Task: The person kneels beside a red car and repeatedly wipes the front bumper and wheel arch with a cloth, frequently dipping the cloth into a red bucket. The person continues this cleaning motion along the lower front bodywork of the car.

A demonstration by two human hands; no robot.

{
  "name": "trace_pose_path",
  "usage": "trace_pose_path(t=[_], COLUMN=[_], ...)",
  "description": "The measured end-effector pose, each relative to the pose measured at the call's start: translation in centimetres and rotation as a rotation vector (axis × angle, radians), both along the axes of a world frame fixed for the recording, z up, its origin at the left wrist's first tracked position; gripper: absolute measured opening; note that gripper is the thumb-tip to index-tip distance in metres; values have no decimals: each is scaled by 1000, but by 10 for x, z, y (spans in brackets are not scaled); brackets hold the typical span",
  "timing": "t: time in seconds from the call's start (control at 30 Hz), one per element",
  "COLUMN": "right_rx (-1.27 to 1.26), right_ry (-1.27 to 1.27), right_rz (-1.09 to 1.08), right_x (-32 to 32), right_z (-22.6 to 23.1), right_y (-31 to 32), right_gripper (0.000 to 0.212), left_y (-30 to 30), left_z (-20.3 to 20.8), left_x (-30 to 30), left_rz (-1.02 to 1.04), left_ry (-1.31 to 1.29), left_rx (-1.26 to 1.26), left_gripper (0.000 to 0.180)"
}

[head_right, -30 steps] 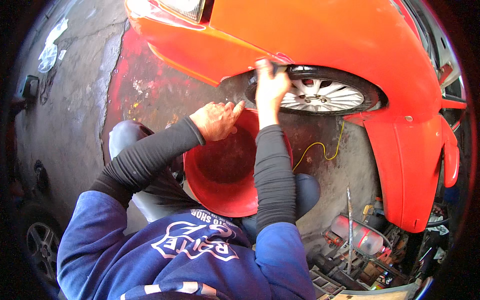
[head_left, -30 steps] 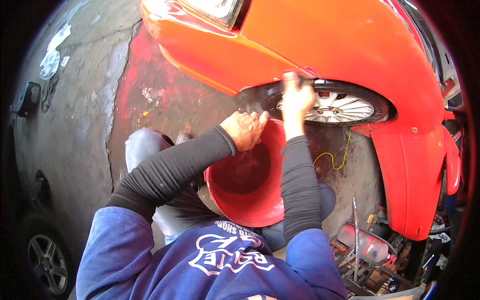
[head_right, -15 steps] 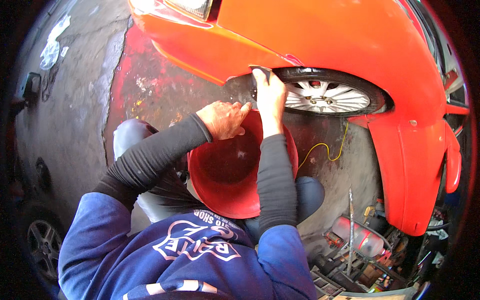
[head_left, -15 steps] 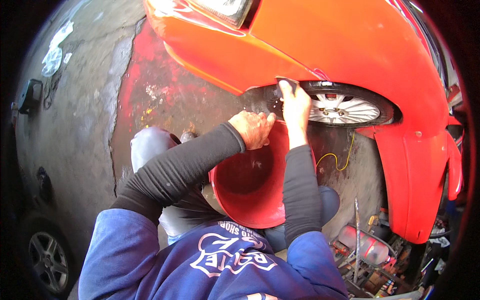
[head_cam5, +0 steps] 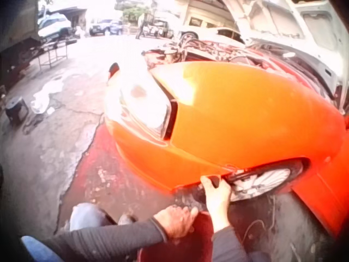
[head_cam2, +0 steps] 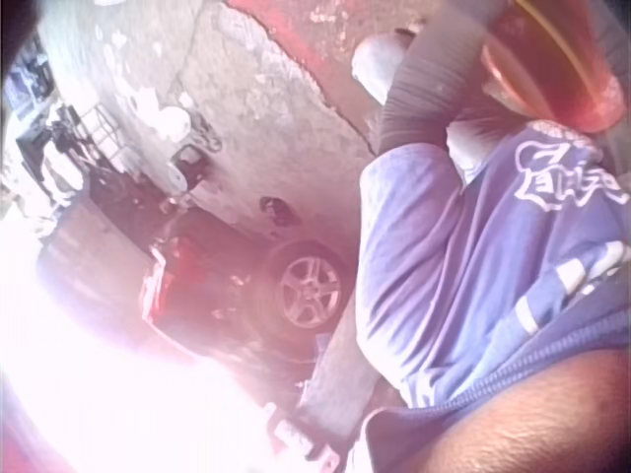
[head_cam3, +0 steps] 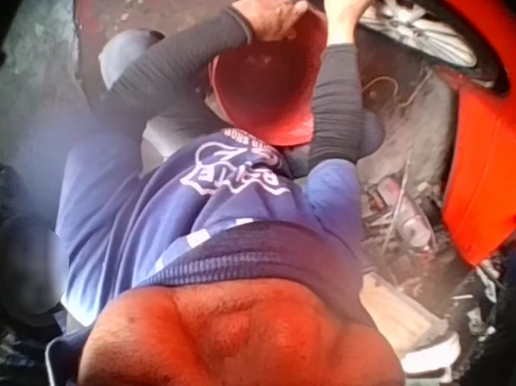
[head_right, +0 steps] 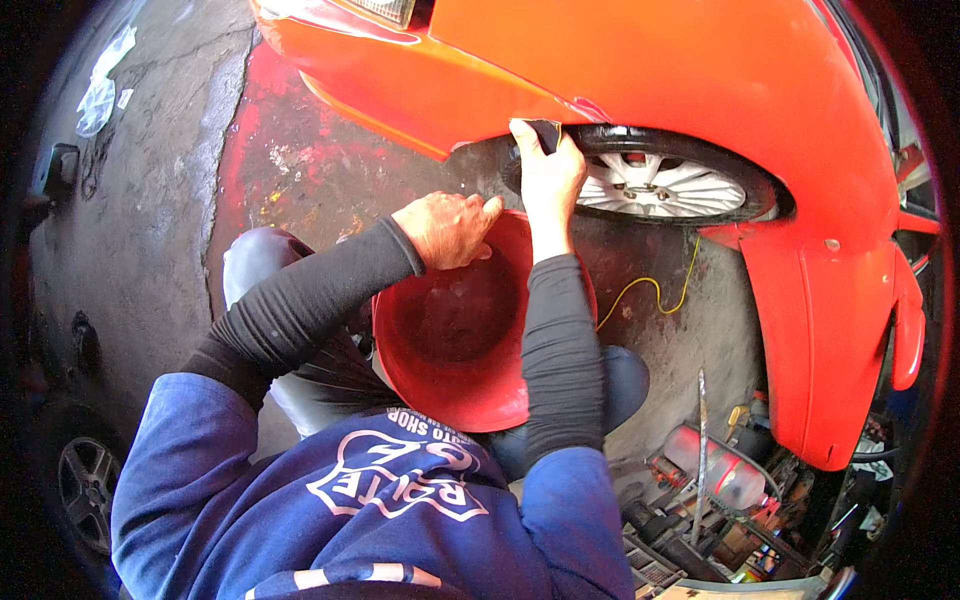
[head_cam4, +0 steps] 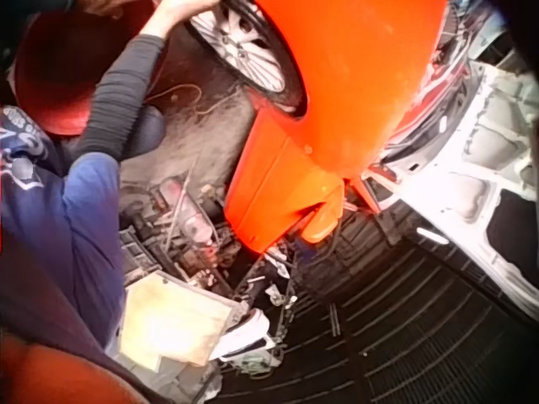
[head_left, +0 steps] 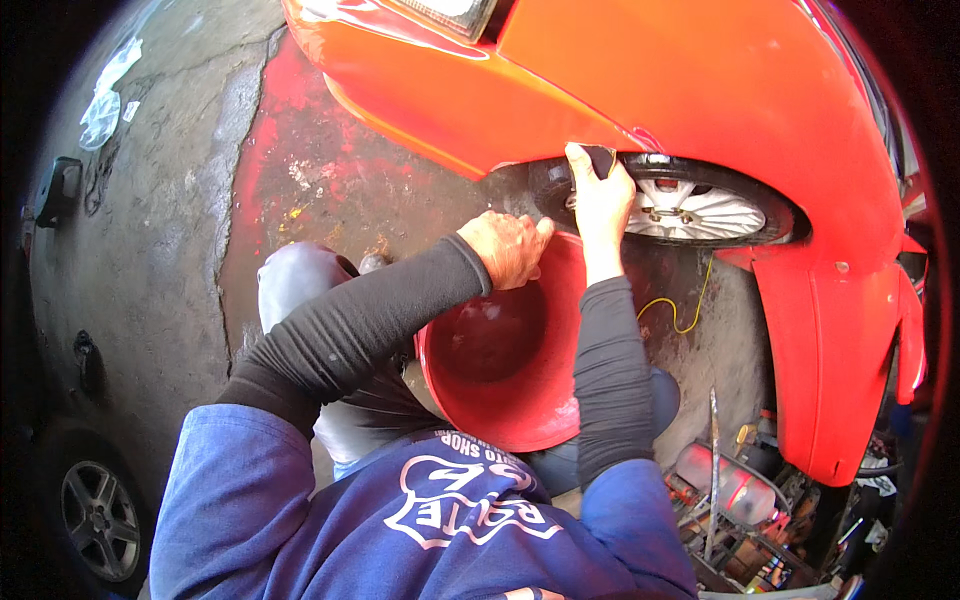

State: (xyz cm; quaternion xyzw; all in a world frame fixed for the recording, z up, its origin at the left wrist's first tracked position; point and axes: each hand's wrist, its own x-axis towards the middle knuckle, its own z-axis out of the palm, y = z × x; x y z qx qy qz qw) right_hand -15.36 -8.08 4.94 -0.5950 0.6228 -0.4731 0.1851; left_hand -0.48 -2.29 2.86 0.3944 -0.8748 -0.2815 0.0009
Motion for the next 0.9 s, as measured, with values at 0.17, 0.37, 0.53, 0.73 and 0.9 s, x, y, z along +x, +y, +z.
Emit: trace_pose_path(t=[0.17, 0.37, 0.53, 0.73, 0.9], right_rx=[-194, -39, 134, -2, 343], right_ry=[-171, -81, -357, -73, -74], right_rz=[-12, -87, -98, -75, 104], right_x=[3, -6, -18, -16, 0], right_z=[7, 22, 14, 19, -5], right_y=[3, -3, -5, -8, -9], right_gripper=[38, 37, 44, 45, 36], left_y=[5, 8, 7, 7, 9], left_z=[-2, -10, -14, -13, -15], left_x=[1, -1, -5, -8, -8], left_rz=[55, 58, 97, 112, 98], left_ry=[52, 102, 103, 87, 71], left_rx=[-55, -127, -116, -111, -169], left_gripper=[61, 49, 54, 60, 65])
